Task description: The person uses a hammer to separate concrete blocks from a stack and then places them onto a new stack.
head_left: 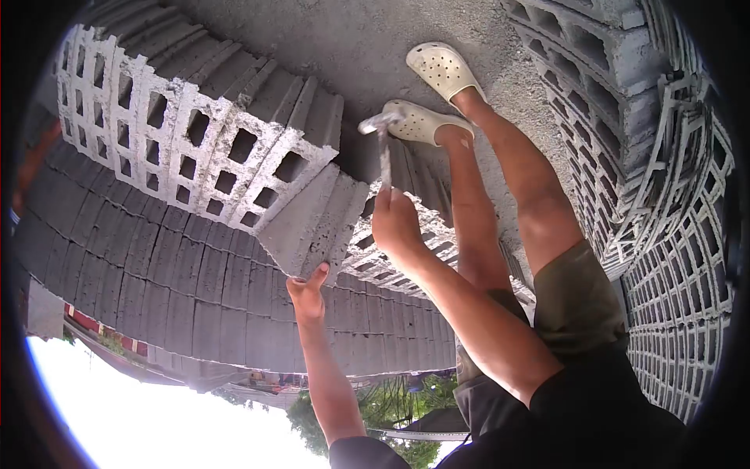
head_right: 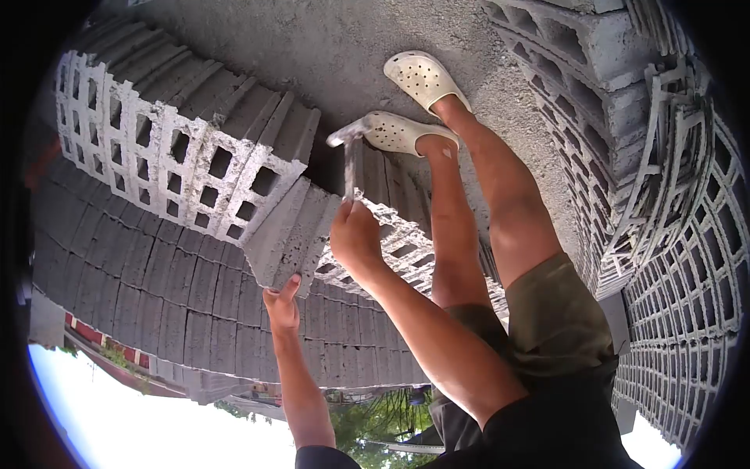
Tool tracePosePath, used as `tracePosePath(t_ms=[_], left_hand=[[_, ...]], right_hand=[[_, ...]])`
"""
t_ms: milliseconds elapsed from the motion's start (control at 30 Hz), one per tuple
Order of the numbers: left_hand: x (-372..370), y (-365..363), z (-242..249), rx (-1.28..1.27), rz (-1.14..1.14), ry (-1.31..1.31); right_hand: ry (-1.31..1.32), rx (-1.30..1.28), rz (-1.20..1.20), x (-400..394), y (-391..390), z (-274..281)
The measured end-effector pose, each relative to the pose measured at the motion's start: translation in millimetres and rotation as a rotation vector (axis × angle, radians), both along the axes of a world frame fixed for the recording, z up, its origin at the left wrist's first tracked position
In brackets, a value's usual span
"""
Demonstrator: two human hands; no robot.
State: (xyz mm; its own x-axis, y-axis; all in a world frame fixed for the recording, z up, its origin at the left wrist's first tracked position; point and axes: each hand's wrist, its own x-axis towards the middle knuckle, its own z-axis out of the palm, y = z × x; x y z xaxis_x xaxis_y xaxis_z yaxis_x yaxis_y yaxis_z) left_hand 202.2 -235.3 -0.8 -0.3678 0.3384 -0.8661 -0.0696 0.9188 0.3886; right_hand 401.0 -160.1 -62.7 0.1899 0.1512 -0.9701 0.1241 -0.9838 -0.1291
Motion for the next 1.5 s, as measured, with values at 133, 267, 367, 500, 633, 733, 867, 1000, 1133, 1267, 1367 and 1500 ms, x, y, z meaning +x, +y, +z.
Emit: tracePosePath(t_ms=[133, 267, 367, 500, 633, 733, 867, 1000, 1133, 1267, 1367, 1500], left_hand=[[-1, 5, -1, -0.013, 0.046, -0.036], [-3, -1, 4, 0.027, 0.056, -0.027], [-4, 2, 7, -0.006, 0.017, -0.039], [-16, -12, 4, -0.051, -0.051, 0.022], [-9, -2, 2, 0.097, 0.069, -0.034], [-31, -20, 9, -0.130, -0.032, -0.025], [-8, -4, 11, 0.005, 0.076, -0.026], [-22, -17, 12, -0.032, -0.010, -0.015], [-29, -15, -2, -0.005, 0.038, -0.050], [-21, -9, 2, -0.043, 0.013, -0.034], [9, 3, -13, -0.017, 0.056, 0.027], [36, 13, -91, -0.185, -0.076, 0.349]], right_hand=[[0.270, -0.285, -0.131, 31, 6, 22], [-0.134, 0.256, -0.186, 119, 75, 8], [-0.352, 0.363, -0.502, 136, 98, 2], [-0.027, 0.110, 0.159, -9, -20, 22], [0.270, -0.314, -0.308, 23, 10, 48], [-0.015, 0.182, -0.030, 98, 37, 24], [-0.307, 0.401, -0.535, 129, 105, 23], [-0.123, 0.215, -0.343, -4, -34, 42], [0.199, -0.109, -0.109, 22, -44, 46], [-0.146, 0.233, -0.132, 101, 26, 16], [-0.113, 0.111, -0.414, 123, 62, 34], [-0.111, 0.141, -0.107, 112, 27, 29]])
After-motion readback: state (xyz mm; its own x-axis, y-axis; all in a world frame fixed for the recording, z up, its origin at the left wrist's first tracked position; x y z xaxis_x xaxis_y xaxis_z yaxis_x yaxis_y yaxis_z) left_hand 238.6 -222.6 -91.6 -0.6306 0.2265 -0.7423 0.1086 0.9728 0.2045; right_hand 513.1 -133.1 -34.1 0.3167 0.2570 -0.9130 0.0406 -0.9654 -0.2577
